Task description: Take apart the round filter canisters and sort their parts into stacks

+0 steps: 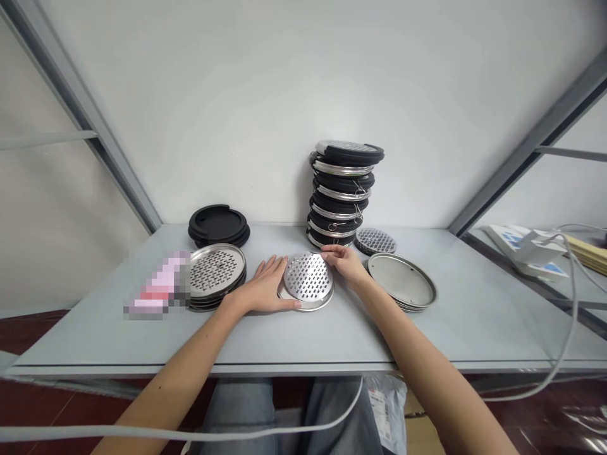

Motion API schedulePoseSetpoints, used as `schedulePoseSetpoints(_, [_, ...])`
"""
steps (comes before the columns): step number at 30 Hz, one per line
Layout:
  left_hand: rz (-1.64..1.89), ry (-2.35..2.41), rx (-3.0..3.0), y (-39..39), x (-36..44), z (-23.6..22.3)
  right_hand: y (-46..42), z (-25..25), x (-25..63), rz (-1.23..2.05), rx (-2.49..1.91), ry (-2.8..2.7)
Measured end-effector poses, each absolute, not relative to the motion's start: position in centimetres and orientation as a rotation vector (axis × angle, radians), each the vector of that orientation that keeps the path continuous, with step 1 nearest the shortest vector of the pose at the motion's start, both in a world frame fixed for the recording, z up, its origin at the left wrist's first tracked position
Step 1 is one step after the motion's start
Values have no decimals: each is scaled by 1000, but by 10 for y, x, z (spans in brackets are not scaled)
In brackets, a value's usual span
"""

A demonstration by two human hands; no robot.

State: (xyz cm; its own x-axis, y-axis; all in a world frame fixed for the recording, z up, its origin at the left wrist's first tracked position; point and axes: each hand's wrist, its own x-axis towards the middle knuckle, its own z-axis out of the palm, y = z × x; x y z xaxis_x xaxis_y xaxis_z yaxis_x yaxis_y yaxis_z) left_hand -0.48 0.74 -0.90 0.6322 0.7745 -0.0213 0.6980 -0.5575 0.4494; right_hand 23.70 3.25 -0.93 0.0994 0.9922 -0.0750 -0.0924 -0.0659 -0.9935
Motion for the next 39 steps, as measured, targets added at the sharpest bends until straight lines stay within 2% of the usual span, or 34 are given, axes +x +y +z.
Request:
schedulePoseSetpoints(12, [583,1317,2391,8,-2,-8,34,-5,244,1043,-1122,-913])
schedulePoseSetpoints(19, [847,1304,2510,7,8,-10,32,-7,235,1075,-1037,-839])
schedulePoseSetpoints(31, [901,1277,2551,6,15,-11,24,2,223,1299,-906,-811])
schedulePoseSetpoints(39, [956,1208,2522,5,14,-6,25,4,226,1328,-910,-732])
